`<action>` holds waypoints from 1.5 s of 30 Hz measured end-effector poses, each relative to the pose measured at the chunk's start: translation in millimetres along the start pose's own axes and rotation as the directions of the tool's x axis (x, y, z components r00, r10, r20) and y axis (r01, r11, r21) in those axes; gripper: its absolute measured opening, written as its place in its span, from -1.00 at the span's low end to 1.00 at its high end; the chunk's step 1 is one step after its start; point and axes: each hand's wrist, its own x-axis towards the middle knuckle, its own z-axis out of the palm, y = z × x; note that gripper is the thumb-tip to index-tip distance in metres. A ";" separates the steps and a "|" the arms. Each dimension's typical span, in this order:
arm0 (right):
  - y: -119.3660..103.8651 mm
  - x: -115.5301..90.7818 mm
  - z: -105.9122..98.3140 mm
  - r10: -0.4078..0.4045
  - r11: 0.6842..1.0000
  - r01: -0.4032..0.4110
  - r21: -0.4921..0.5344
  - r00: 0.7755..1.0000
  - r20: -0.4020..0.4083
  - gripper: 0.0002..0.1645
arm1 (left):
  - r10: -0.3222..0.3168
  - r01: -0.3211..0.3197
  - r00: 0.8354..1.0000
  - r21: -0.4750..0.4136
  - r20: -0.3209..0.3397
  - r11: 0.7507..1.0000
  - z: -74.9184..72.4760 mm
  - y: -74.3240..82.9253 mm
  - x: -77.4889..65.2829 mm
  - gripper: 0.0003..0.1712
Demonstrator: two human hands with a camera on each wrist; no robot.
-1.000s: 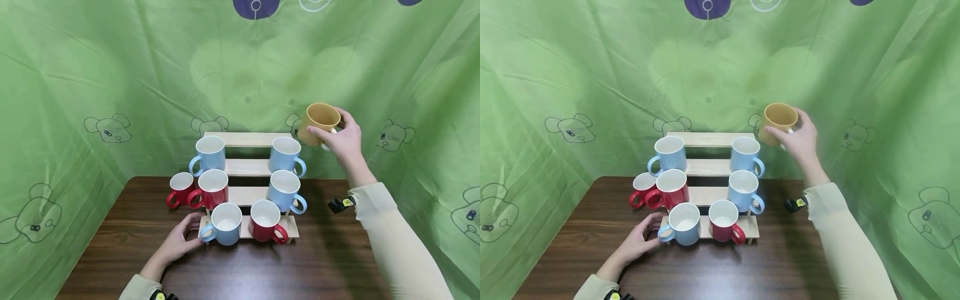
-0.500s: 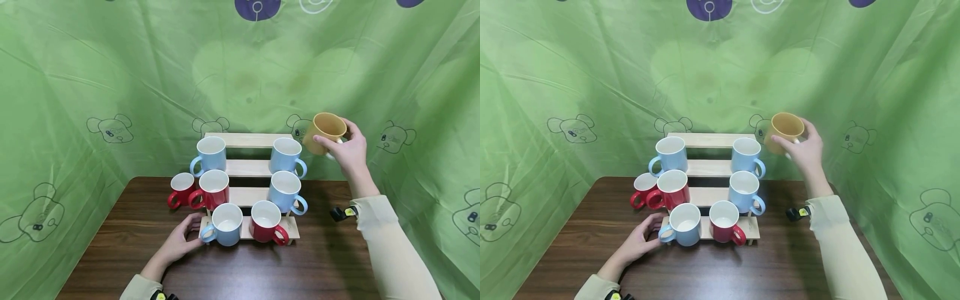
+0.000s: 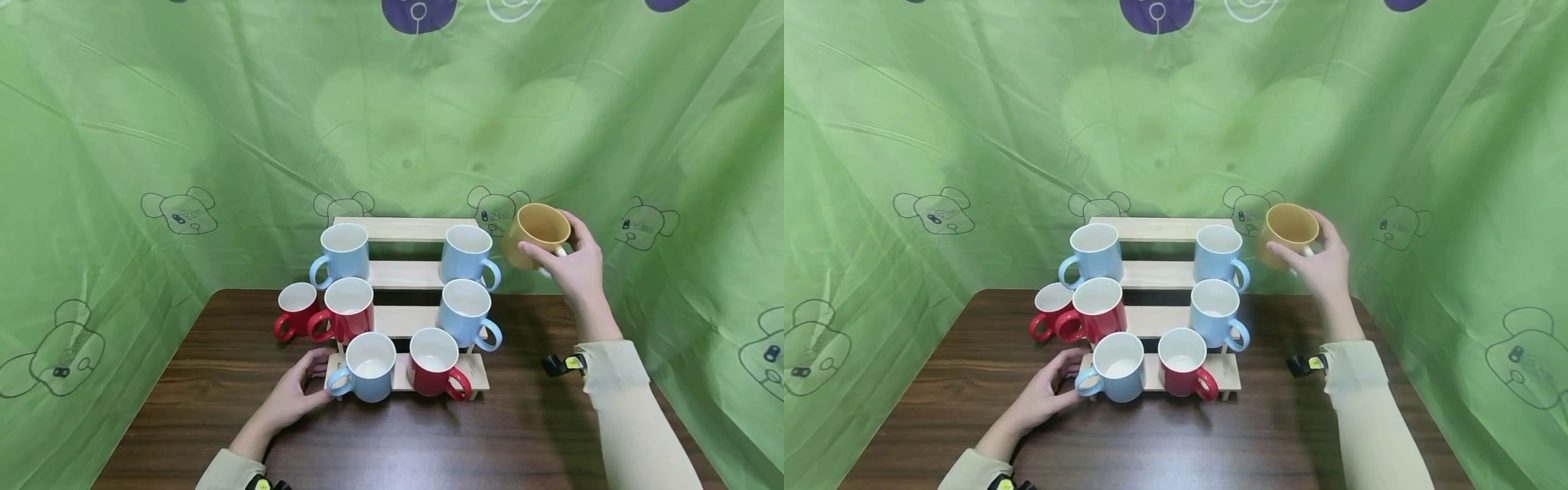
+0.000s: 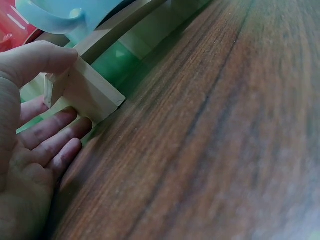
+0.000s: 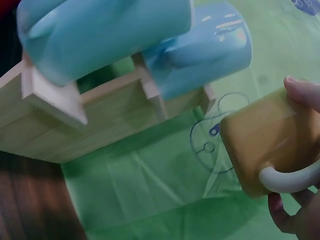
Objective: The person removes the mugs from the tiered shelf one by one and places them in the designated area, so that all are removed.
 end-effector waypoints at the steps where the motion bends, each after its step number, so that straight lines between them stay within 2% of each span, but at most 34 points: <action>1: 4.1 -0.8 0.0 -0.003 1.000 0.003 -0.006 1.000 0.002 0.17 | 0.000 0.000 1.000 0.001 -0.001 1.000 0.0 0.2 0.0 -0.23; 9: 33.9 -9.7 0.6 0.013 1.000 -0.013 -0.027 1.000 0.004 0.14 | -0.002 0.002 1.000 0.007 -0.001 1.000 -0.3 -0.8 -0.1 -0.23; 21: 67.6 -17.0 4.5 0.046 0.992 -0.043 -0.120 0.998 0.030 0.17 | -0.005 0.005 1.000 -0.004 0.003 1.000 -0.3 -2.7 0.1 -0.22; 28: 81.3 -20.4 6.0 0.033 0.991 -0.027 -0.128 0.999 0.043 0.16 | -0.017 0.017 1.000 0.002 0.000 1.000 -0.3 -2.8 0.2 -0.23; 37: 98.1 -25.2 11.7 0.065 0.994 -0.059 -0.094 0.996 0.059 0.20 | -0.018 0.018 1.000 0.004 0.000 1.000 -0.2 -2.2 0.1 -0.23; 45: 110.0 -29.1 12.9 0.062 0.984 -0.046 -0.170 0.994 0.089 0.23 | 0.015 -0.015 1.000 -0.006 0.000 1.000 1.2 -3.6 0.8 -0.24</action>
